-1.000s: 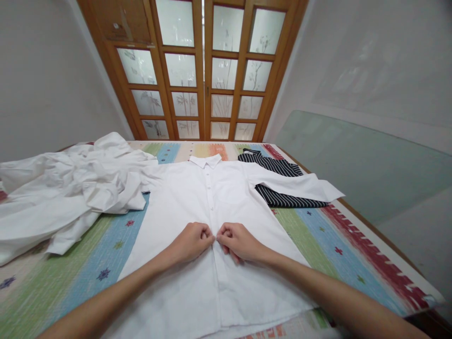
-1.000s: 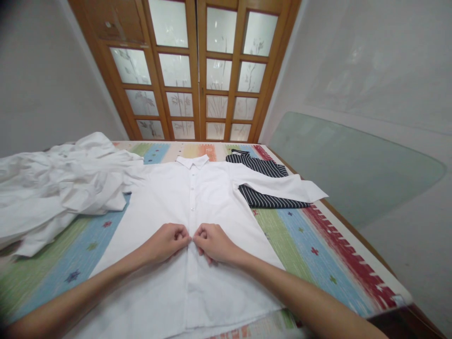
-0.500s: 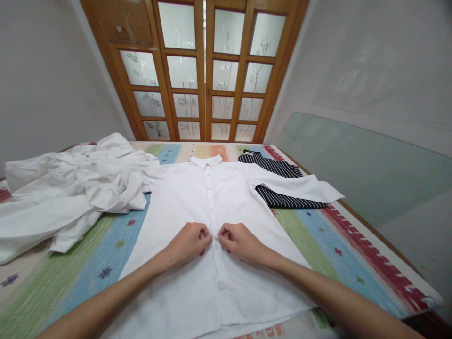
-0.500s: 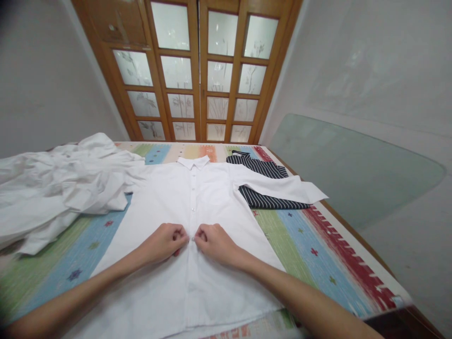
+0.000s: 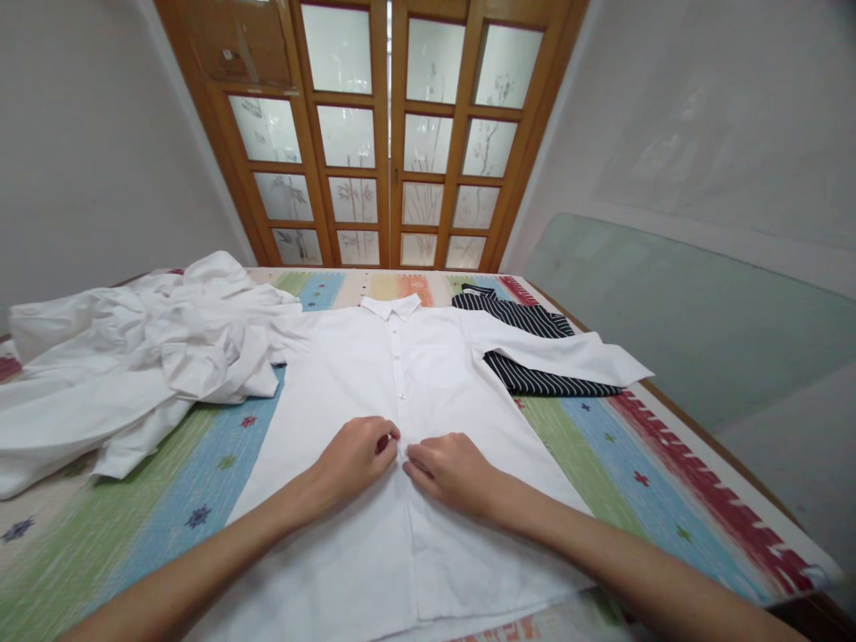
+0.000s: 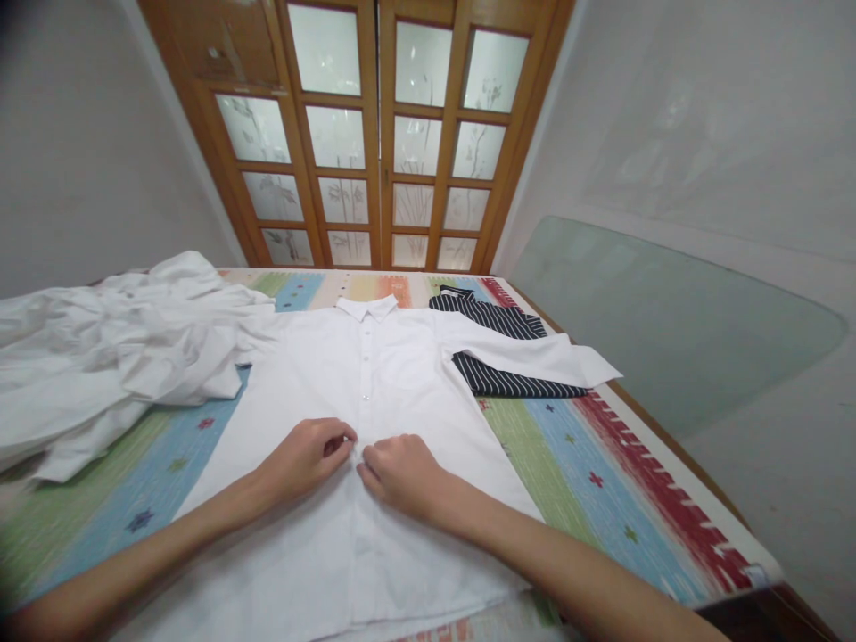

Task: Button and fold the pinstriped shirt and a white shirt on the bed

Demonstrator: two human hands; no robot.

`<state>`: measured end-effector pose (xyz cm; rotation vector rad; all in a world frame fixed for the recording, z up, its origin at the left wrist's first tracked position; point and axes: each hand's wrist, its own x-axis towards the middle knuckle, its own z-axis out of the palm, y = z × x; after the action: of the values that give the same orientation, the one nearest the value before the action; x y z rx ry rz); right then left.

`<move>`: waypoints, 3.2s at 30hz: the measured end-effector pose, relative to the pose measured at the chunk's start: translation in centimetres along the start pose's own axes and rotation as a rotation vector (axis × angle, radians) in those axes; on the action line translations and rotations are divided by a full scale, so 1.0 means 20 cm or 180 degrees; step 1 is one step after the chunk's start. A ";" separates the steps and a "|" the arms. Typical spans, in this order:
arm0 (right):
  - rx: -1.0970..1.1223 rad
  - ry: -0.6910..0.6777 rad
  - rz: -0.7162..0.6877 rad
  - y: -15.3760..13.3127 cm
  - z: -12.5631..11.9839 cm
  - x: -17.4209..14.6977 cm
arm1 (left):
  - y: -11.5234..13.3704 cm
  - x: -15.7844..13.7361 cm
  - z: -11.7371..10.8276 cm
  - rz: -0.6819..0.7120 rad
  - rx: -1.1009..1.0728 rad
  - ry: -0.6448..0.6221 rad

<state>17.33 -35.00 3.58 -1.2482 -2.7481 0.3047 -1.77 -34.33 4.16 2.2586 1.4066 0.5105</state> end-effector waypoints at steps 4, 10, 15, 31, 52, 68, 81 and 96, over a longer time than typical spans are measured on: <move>-0.0549 -0.0096 -0.0546 -0.04 0.02 -0.05 | -0.04 0.03 -0.03 0.0367 0.0179 0.0335; -0.0589 0.0122 -0.1349 -0.13 0.07 -0.14 | -0.14 0.10 0.01 0.0782 0.0694 0.0366; -0.0256 0.0765 -0.1970 -0.16 0.16 -0.19 | -0.20 0.10 0.08 0.0947 0.1302 0.0165; -0.0387 0.0879 -0.2520 -0.15 0.27 -0.23 | -0.28 -0.21 -0.02 0.1039 0.1635 0.0083; -0.0415 -0.0003 -0.3123 -0.12 0.34 -0.18 | -0.17 0.26 -0.04 0.1211 0.1306 0.0675; -0.0105 0.1657 0.0198 0.51 -0.20 -0.08 | -0.28 0.37 0.13 0.0874 0.1253 0.0288; 0.0504 0.1242 0.1540 0.92 -0.14 0.08 | -0.24 0.36 0.11 0.0697 0.1198 0.0155; 0.0630 0.1420 0.1754 1.15 -0.12 0.16 | -0.27 0.36 0.14 0.0806 0.1104 0.0362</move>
<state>32.64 -17.51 0.85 -1.7431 -1.9278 0.2872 -1.26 -26.14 -0.49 2.7482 1.3550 0.5132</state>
